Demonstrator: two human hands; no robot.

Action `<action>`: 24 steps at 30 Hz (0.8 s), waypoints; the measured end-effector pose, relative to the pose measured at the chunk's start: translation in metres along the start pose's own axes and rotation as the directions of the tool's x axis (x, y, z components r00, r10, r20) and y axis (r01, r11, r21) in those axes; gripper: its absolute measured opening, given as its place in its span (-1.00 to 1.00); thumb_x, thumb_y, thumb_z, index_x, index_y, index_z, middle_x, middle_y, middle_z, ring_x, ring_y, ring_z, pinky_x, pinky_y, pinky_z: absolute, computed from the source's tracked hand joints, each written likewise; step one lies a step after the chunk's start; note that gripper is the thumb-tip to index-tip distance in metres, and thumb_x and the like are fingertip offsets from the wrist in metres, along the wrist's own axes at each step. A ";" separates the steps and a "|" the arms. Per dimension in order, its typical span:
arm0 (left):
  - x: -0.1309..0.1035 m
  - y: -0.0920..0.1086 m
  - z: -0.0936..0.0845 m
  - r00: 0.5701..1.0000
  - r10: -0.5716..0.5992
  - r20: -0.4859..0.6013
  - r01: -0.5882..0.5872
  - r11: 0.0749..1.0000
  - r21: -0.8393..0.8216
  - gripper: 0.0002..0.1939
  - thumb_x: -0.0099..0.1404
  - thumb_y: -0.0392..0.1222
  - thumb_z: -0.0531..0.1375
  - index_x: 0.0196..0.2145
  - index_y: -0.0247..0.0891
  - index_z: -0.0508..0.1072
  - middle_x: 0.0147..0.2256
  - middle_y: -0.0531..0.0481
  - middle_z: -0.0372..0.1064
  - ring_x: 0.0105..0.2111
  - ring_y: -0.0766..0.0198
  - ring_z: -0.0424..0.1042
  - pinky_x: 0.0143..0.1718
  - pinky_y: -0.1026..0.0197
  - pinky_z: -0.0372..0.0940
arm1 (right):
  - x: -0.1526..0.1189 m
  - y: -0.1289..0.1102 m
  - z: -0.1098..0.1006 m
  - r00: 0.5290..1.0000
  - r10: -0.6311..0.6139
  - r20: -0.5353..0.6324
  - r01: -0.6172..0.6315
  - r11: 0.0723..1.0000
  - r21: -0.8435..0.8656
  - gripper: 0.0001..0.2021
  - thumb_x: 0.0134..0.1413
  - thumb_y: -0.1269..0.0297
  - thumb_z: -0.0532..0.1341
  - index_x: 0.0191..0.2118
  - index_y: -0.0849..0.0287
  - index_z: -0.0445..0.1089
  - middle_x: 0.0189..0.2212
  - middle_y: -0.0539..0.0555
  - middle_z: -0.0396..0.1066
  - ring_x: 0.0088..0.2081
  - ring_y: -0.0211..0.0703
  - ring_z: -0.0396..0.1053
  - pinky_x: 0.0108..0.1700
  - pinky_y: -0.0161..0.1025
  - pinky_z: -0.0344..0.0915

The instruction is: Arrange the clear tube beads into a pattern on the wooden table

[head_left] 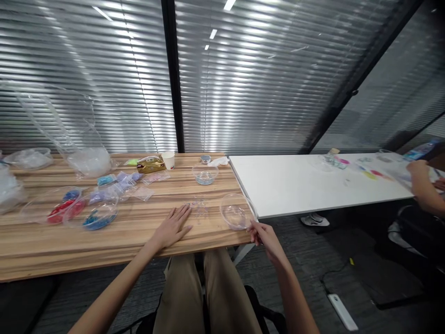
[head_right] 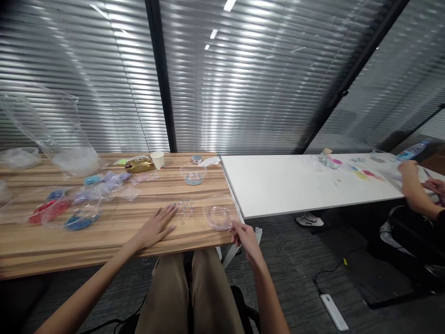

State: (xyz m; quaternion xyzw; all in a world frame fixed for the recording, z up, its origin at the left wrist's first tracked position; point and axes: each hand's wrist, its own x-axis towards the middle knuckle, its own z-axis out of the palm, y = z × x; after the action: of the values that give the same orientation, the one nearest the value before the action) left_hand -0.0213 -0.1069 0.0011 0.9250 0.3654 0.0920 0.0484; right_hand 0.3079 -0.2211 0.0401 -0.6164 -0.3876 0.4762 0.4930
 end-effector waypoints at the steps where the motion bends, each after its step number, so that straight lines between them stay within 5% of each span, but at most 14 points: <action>1: 0.007 0.000 0.002 1.000 0.004 0.000 -0.004 1.000 -0.005 -0.33 0.42 0.16 -0.13 0.33 -0.20 -0.19 0.32 -0.07 -0.22 0.31 0.12 -0.22 0.29 -0.04 -0.26 | 0.001 0.001 0.003 1.000 -0.012 0.002 0.012 1.000 0.014 -0.41 -0.17 -0.29 0.20 -0.53 0.28 0.38 -0.74 0.01 0.25 -0.71 -0.35 0.10 -0.64 -0.38 -0.01; 6: 0.042 -0.009 0.013 0.997 -0.056 -0.051 0.055 0.998 -0.015 -0.22 0.34 0.28 -0.09 0.32 -0.28 -0.08 0.33 -0.15 -0.29 0.31 -0.05 -0.41 0.27 -0.14 -0.31 | -0.009 0.016 0.011 0.997 -0.072 -0.030 0.072 0.997 -0.004 -0.40 -0.08 -0.31 0.13 -0.49 0.26 0.38 -0.74 -0.01 0.24 -0.71 -0.31 0.11 -0.64 -0.37 0.03; 9: 0.062 -0.017 0.018 0.992 -0.107 -0.073 0.105 0.994 -0.025 -0.14 0.29 0.34 -0.06 0.30 -0.37 -0.03 0.31 -0.27 -0.24 0.30 -0.17 -0.41 0.24 -0.24 -0.32 | -0.024 0.024 0.021 0.978 -0.204 0.042 0.208 0.955 -0.212 -0.45 0.12 -0.20 0.04 -0.48 0.25 0.39 -0.71 0.01 0.26 -0.67 -0.26 0.19 -0.58 -0.33 0.13; 13: 0.085 -0.024 0.019 0.998 -0.050 -0.040 0.048 0.997 -0.052 -0.17 0.28 0.34 -0.04 0.28 -0.32 0.04 0.30 -0.23 -0.15 0.30 -0.10 -0.28 0.26 -0.16 -0.27 | -0.040 0.024 0.046 0.843 -0.436 0.315 0.538 0.693 -0.481 -0.62 0.30 0.13 -0.02 -0.33 0.23 0.45 -0.39 0.13 0.45 -0.31 -0.11 0.41 -0.20 -0.21 0.34; 17: 0.092 -0.023 0.014 0.998 0.070 0.008 -0.069 0.993 -0.094 -0.26 0.32 0.29 -0.05 0.27 -0.26 0.07 0.29 -0.15 -0.10 0.29 0.03 -0.12 0.27 -0.03 -0.16 | -0.037 0.028 0.069 0.701 -0.491 0.517 0.711 0.416 -0.567 -0.65 0.28 0.28 0.02 0.11 0.22 0.28 0.13 0.20 0.23 0.17 -0.01 0.16 0.19 -0.08 0.16; 20: 0.086 -0.019 0.008 0.992 0.122 0.004 -0.121 0.985 -0.123 -0.29 0.34 0.26 -0.05 0.28 -0.25 0.07 0.29 -0.13 -0.11 0.28 0.09 -0.09 0.27 0.04 -0.12 | -0.024 0.036 0.079 0.702 -0.429 0.569 0.699 0.261 -0.666 -0.47 0.25 0.21 0.08 0.27 0.29 0.05 0.28 0.26 -0.06 0.30 0.10 -0.12 0.25 0.04 0.04; 24: 0.077 -0.017 0.005 0.990 0.135 -0.036 -0.139 0.978 -0.156 -0.36 0.37 0.21 -0.05 0.29 -0.13 0.04 0.29 -0.02 -0.08 0.27 0.18 -0.04 0.26 0.12 -0.07 | -0.001 0.042 0.090 0.758 -0.353 0.548 0.637 0.218 -0.740 -0.32 0.25 0.04 0.05 0.31 0.41 -0.08 0.30 0.37 -0.24 0.32 0.19 -0.28 0.26 0.13 -0.04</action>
State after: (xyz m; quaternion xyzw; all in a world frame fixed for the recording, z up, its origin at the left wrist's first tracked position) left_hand 0.0231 -0.0417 0.0040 0.9399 0.2931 0.1356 0.1107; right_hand 0.2204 -0.2093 -0.0059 -0.5507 -0.8170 0.0813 0.1505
